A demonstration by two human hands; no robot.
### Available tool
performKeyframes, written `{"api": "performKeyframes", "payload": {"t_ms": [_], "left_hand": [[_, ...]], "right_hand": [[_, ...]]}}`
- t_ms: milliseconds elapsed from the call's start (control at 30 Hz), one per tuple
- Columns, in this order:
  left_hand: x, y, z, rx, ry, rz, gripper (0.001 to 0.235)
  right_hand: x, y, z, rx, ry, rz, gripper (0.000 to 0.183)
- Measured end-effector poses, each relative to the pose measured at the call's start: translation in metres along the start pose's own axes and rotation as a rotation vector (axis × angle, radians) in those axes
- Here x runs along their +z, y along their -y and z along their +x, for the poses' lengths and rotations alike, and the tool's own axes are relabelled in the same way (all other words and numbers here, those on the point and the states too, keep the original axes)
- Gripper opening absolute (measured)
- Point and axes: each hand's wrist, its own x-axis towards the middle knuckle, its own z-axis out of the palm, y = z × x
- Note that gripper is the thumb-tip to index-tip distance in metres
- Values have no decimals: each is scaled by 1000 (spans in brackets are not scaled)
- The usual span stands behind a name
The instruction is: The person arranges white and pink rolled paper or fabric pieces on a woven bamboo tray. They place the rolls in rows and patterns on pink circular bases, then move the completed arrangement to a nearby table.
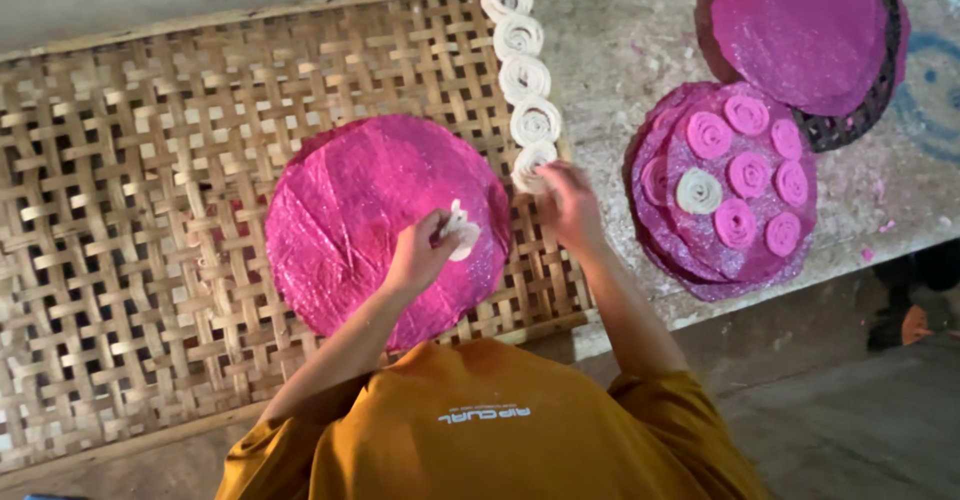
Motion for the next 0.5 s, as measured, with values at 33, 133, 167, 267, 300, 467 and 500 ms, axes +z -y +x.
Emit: {"api": "performKeyframes", "payload": {"t_ms": [33,133,167,267,300,467,500], "left_hand": [[-3,-2,-1,-72,48,-4,31],[-6,-8,4,-129,125,-206,32],[-5,-8,6,-122,137,-304,33],[6,-2,12,-171,216,-732,35],[10,2,15,-99,207,-666,36],[25,19,28,78,102,-297,40],[28,19,31,48,127,-249,39]], "right_hand": [[-2,2,-7,52,-44,-26,29],[0,14,-21,635,35,189,20],[8,21,-25,735,97,578,22],[32,49,-47,1146,153,1430,43],[40,56,-53,1306,139,1659,52],[60,52,-68,957,-2,1365,37],[61,47,-72,904,-10,1246,36]]}}
